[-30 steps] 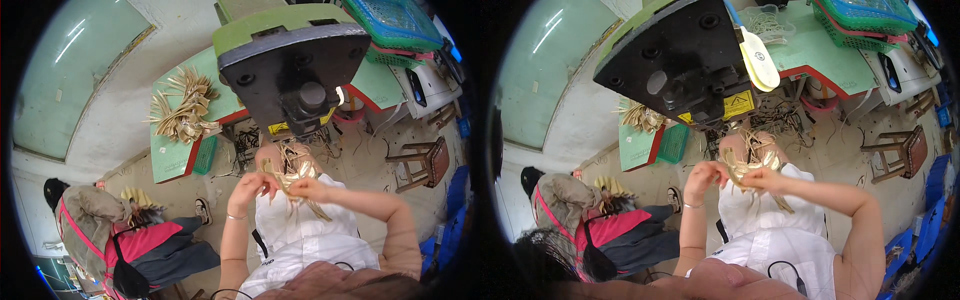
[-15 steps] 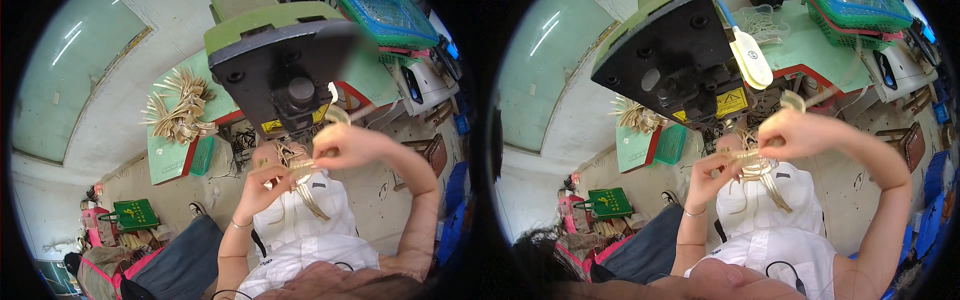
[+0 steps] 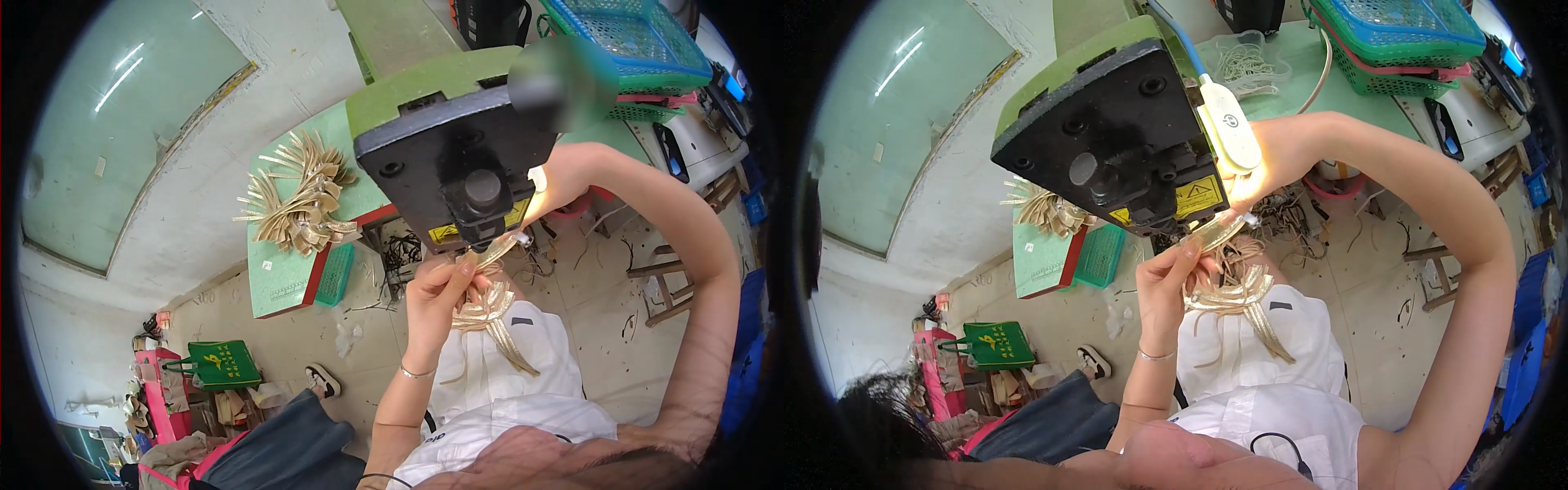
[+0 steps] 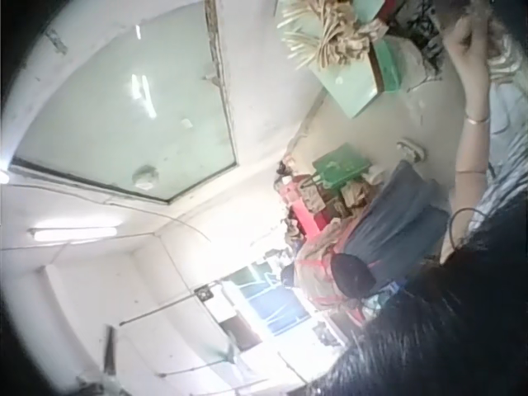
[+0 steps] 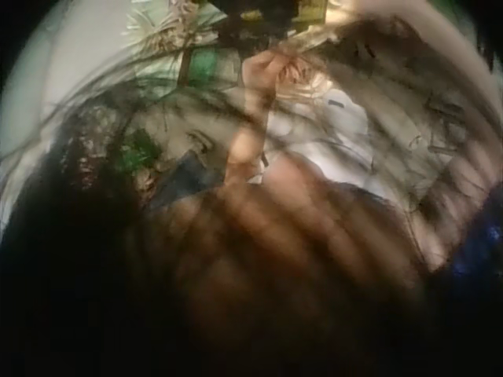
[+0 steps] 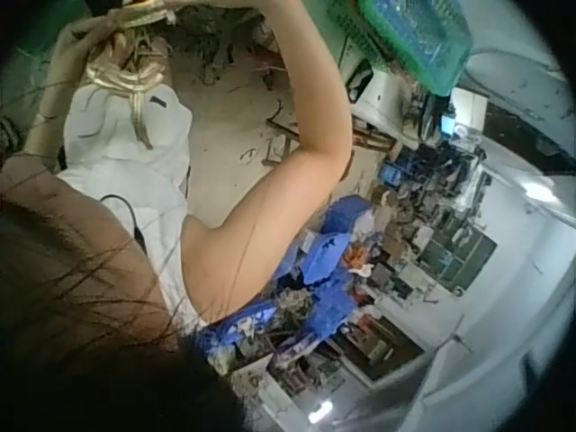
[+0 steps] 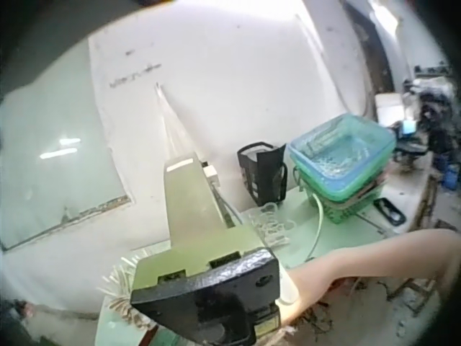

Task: The person uses a green manual press machine to process beige, flat, fibrous strips. They repeatedly pick up a strip, feed it into the machine's opening, and pull it through while operating the press. The processed strips are gathered in a pile on the table to the left.

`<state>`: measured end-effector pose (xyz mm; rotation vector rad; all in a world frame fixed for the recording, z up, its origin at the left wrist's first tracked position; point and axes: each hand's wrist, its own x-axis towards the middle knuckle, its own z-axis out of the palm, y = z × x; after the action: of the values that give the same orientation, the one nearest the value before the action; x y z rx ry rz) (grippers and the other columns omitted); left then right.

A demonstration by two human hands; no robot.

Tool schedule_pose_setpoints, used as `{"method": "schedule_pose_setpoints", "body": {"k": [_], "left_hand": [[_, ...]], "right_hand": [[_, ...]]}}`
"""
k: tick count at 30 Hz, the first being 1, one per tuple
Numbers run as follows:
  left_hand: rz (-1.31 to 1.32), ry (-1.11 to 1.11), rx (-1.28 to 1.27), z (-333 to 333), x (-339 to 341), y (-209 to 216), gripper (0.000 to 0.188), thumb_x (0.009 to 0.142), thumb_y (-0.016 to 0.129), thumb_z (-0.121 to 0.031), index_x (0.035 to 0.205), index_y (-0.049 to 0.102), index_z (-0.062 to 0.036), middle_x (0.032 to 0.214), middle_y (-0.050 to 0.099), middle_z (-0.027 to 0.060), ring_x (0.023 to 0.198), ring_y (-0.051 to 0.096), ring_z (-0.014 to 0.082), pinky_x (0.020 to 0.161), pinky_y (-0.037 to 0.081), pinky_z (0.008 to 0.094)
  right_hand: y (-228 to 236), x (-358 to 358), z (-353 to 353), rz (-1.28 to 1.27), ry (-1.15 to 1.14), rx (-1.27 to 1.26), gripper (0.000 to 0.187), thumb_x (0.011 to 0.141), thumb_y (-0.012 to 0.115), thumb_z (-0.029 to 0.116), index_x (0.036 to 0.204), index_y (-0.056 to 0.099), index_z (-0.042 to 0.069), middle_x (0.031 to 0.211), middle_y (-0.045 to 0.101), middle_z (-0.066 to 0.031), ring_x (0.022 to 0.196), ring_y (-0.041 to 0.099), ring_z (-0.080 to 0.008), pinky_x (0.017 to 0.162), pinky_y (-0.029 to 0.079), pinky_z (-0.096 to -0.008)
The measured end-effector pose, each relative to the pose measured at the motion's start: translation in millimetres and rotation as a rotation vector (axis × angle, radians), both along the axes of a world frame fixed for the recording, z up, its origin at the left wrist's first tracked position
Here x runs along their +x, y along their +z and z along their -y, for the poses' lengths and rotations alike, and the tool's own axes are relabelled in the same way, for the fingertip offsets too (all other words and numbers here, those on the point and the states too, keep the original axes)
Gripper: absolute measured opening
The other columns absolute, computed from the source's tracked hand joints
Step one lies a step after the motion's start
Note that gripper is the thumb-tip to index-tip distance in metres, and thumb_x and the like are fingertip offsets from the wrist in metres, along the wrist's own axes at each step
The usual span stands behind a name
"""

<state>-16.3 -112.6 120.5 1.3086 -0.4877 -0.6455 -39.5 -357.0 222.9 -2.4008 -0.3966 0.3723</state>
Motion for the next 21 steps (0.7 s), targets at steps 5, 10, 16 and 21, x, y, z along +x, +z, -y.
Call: {"method": "schedule_pose_setpoints", "body": {"k": [5,10,16,21], "left_hand": [[-0.082,0.124,-0.121,-24.7,12.7,-7.1,0.018,0.091,0.054,-0.01,0.086,0.065,0.0033,0.072,0.063,0.0055,0.057,0.054,0.0078,0.049,0.034,0.0177],[-0.245,0.251,-0.283,-28.6,38.8,-9.3,0.02,0.09,0.055,-0.016,0.085,0.063,0.0017,0.066,0.059,0.0035,0.052,0.049,0.0066,0.046,0.035,0.0198],[-0.686,0.065,-0.779,-28.9,61.9,-30.3,0.023,0.091,0.05,-0.015,0.07,0.05,-0.0072,0.062,0.049,0.0025,0.054,0.048,0.0091,0.051,0.04,0.0197],[-0.829,0.03,-0.658,10.1,28.4,-76.5,0.024,0.092,0.05,-0.024,0.095,0.057,-0.0015,0.085,0.06,0.0096,0.079,0.056,0.021,0.076,0.046,0.0321]], "right_hand": [[-2.6,-1.9,-7.2,0.173,0.061,0.147,0.034,0.076,0.074,0.034,0.086,0.062,0.004,0.069,0.059,-0.0017,0.062,0.051,-0.0132,0.06,0.044,-0.0275],[-8.2,-7.5,-8.0,0.165,-0.008,0.003,0.032,0.075,0.075,0.033,0.084,0.062,0.005,0.068,0.058,-0.0031,0.064,0.049,-0.0152,0.06,0.043,-0.0281],[18.6,-19.6,-10.0,0.017,-0.15,0.018,0.03,0.071,0.077,0.028,0.077,0.061,0.004,0.071,0.061,-0.0051,0.068,0.055,-0.0185,0.067,0.045,-0.0317],[14.8,-11.5,-17.6,-0.046,-0.142,0.075,0.03,0.073,0.076,0.026,0.085,0.061,0.003,0.073,0.062,-0.006,0.069,0.056,-0.0175,0.066,0.045,-0.0315]]}}
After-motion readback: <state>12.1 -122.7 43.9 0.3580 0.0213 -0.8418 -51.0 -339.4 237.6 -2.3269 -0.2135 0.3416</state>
